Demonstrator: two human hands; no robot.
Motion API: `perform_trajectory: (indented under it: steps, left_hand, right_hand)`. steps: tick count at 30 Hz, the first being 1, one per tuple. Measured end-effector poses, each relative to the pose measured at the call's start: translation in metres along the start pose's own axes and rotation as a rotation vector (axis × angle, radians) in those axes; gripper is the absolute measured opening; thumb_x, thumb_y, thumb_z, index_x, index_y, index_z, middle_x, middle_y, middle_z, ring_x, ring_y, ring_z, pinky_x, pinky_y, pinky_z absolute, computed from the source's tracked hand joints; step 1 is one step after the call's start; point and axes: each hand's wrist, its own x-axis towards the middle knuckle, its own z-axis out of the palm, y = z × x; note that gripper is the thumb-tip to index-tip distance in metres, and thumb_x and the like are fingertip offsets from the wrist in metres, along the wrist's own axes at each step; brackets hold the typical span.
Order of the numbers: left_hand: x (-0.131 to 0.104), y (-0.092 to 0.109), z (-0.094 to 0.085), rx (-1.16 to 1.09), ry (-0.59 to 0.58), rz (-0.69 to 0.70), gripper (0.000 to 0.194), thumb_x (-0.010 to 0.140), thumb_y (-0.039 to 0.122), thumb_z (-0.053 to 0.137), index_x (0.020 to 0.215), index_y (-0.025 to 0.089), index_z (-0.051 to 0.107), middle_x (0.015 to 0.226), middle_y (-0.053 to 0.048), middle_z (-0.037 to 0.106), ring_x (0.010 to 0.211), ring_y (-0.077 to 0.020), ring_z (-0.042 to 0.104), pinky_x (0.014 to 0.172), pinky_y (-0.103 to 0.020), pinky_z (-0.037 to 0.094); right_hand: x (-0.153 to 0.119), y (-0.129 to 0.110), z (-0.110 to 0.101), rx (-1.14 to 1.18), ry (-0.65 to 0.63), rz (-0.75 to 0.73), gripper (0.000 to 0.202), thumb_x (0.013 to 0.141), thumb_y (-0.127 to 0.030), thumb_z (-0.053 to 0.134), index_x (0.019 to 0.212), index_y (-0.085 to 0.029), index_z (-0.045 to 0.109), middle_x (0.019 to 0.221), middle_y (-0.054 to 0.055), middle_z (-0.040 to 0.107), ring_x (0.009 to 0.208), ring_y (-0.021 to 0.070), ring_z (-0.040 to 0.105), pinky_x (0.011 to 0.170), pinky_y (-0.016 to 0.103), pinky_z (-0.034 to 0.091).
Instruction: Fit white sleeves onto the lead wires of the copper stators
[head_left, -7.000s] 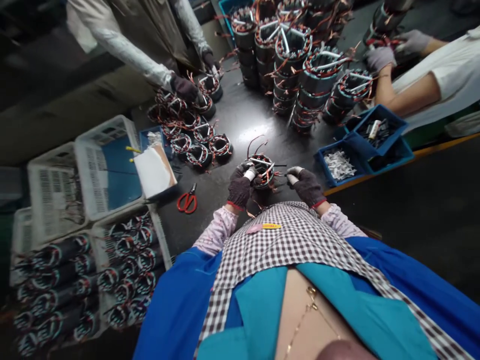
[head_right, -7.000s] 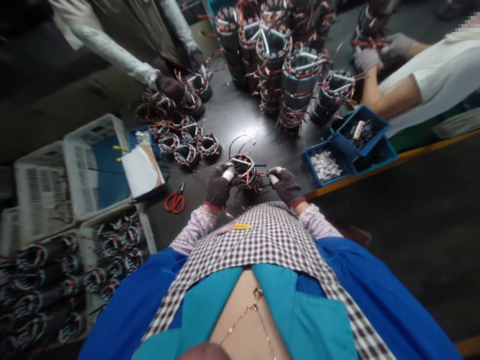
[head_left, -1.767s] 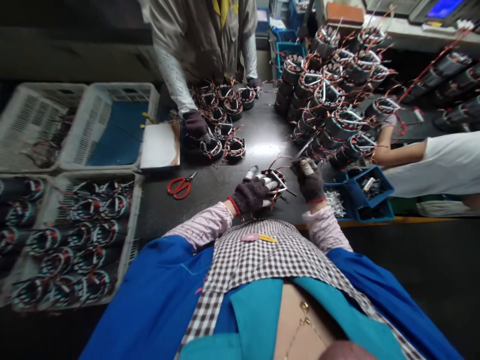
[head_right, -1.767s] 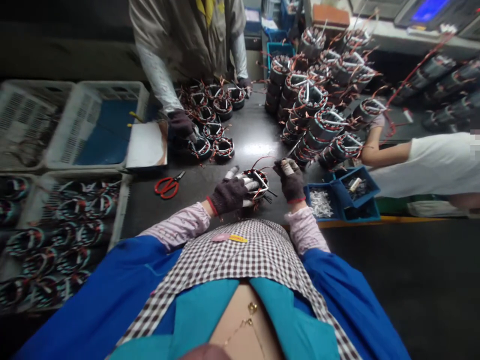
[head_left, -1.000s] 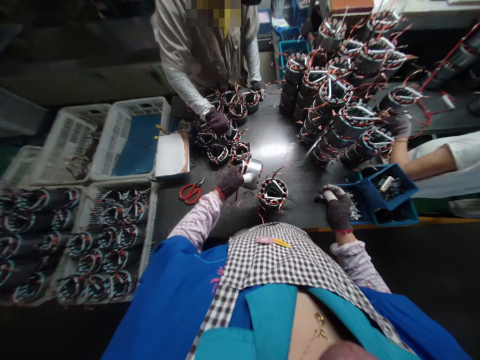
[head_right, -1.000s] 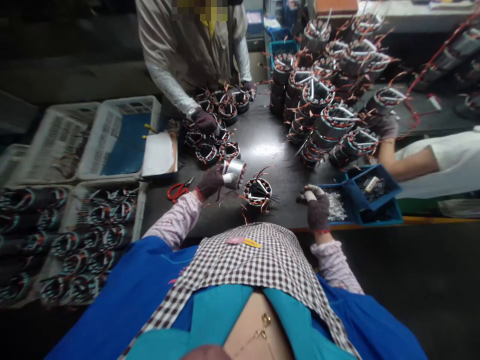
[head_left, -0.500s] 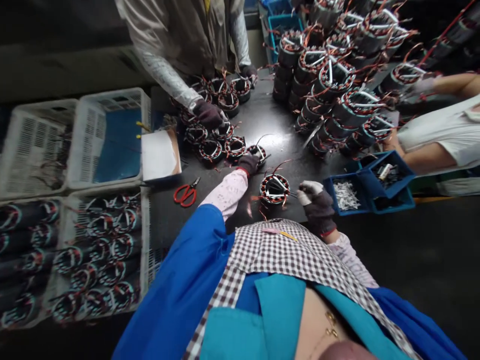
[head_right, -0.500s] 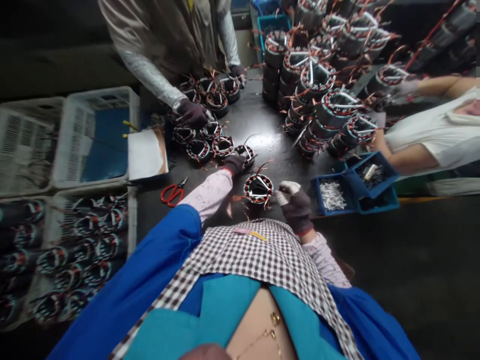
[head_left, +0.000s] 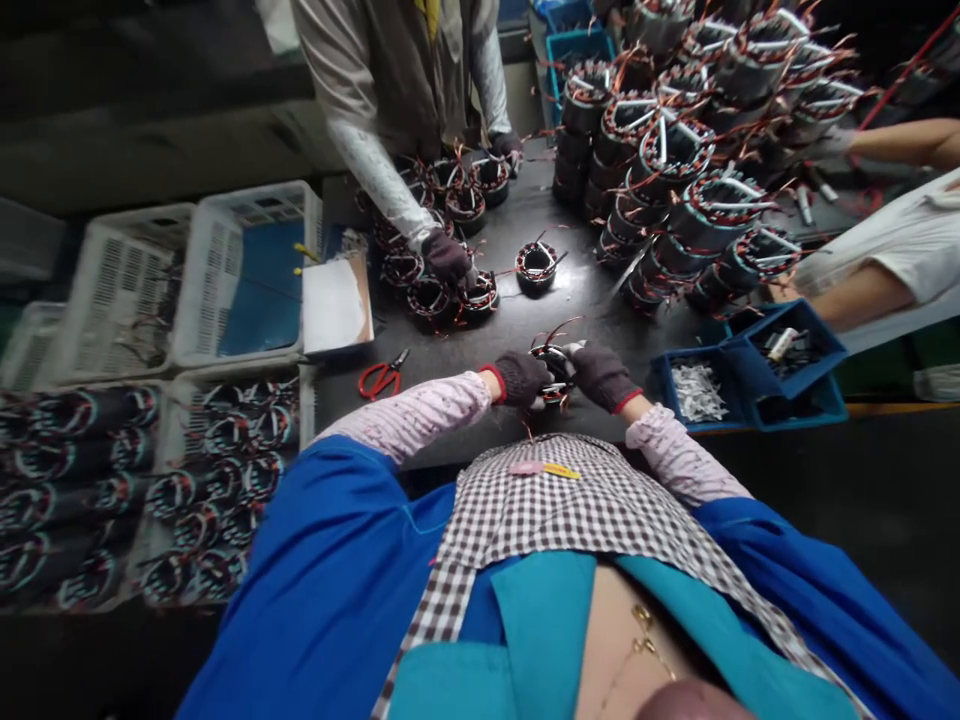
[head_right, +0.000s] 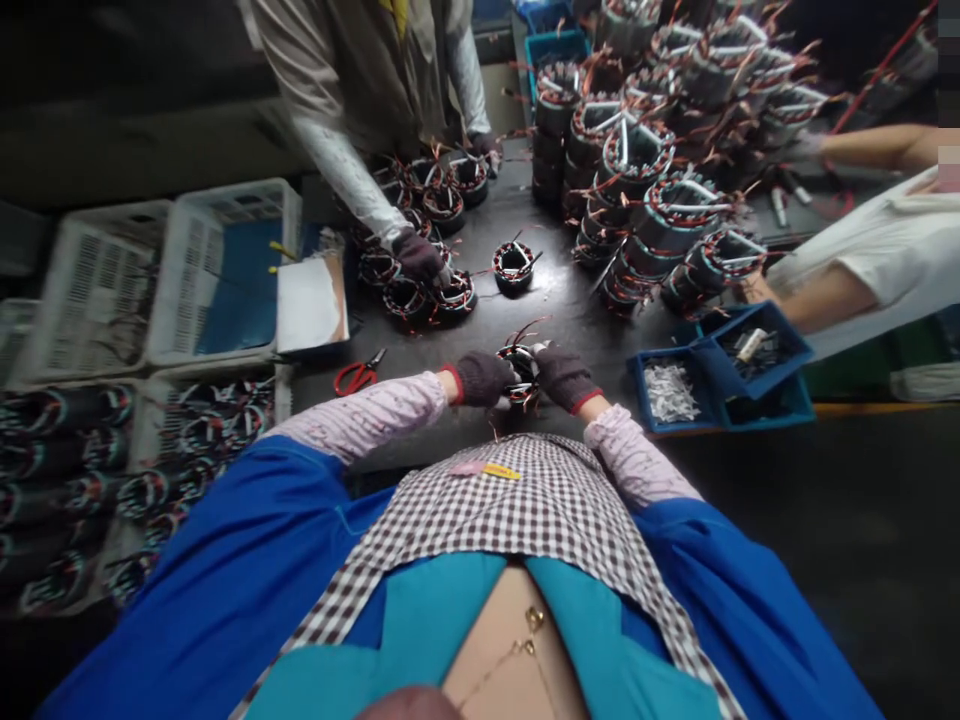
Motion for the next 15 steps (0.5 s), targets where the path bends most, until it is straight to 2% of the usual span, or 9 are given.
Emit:
perform_trajectory:
  steps: [2, 4, 7, 10, 13, 15]
  left_hand:
    - [0.003, 0.006, 0.001, 0.035, -0.036, 0.01, 0.039, 0.096, 0.031, 0.089, 0.133, 0.019, 0.088, 0.134, -0.014, 0.085, 0.119, -0.0323, 0.079, 0.094, -0.035, 0.055]
    - [-0.001, 0.011, 0.005, 0.056, -0.011, 0.019, 0.031, 0.105, 0.03, 0.079, 0.132, 0.017, 0.087, 0.133, -0.016, 0.084, 0.12, -0.0314, 0.079, 0.096, -0.035, 0.056]
    - [-0.018, 0.012, 0.012, 0.058, 0.073, -0.009, 0.034, 0.117, 0.029, 0.062, 0.138, 0.014, 0.084, 0.137, -0.02, 0.082, 0.125, -0.031, 0.078, 0.1, -0.036, 0.056]
    - [-0.028, 0.004, 0.007, 0.01, 0.063, -0.086, 0.036, 0.118, 0.029, 0.062, 0.146, 0.016, 0.082, 0.142, -0.017, 0.082, 0.127, -0.029, 0.078, 0.103, -0.034, 0.056]
    - [-0.025, 0.0, -0.003, 0.033, -0.014, -0.079, 0.033, 0.114, 0.024, 0.064, 0.139, 0.018, 0.085, 0.137, -0.015, 0.084, 0.124, -0.0298, 0.08, 0.103, -0.034, 0.057]
    - [-0.021, 0.003, -0.006, 0.076, -0.036, -0.092, 0.033, 0.113, 0.022, 0.061, 0.134, 0.014, 0.087, 0.13, -0.019, 0.085, 0.122, -0.034, 0.081, 0.101, -0.039, 0.059]
  right_hand:
    - [-0.003, 0.006, 0.006, 0.12, 0.084, -0.002, 0.039, 0.113, -0.018, 0.062, 0.147, -0.015, 0.081, 0.145, 0.02, 0.08, 0.131, 0.0294, 0.075, 0.114, 0.035, 0.055]
    - [-0.005, 0.009, 0.016, 0.228, 0.164, 0.036, 0.039, 0.11, -0.02, 0.067, 0.146, -0.017, 0.082, 0.141, 0.017, 0.081, 0.128, 0.0292, 0.076, 0.114, 0.037, 0.057]
    - [-0.004, 0.007, 0.029, 0.321, 0.242, 0.091, 0.037, 0.107, -0.023, 0.072, 0.142, -0.015, 0.084, 0.135, 0.017, 0.083, 0.124, 0.0299, 0.076, 0.111, 0.038, 0.059]
    - [-0.002, 0.004, 0.035, 0.33, 0.263, 0.104, 0.036, 0.108, -0.024, 0.071, 0.14, -0.013, 0.085, 0.137, 0.019, 0.082, 0.124, 0.0301, 0.075, 0.112, 0.038, 0.058]
    - [0.0, 0.006, 0.036, 0.292, 0.251, 0.101, 0.036, 0.11, -0.025, 0.069, 0.139, -0.012, 0.085, 0.141, 0.021, 0.081, 0.126, 0.0306, 0.073, 0.114, 0.039, 0.056]
    - [0.0, 0.007, 0.037, 0.275, 0.247, 0.104, 0.037, 0.111, -0.026, 0.068, 0.14, -0.011, 0.084, 0.142, 0.022, 0.08, 0.127, 0.0314, 0.072, 0.116, 0.04, 0.055]
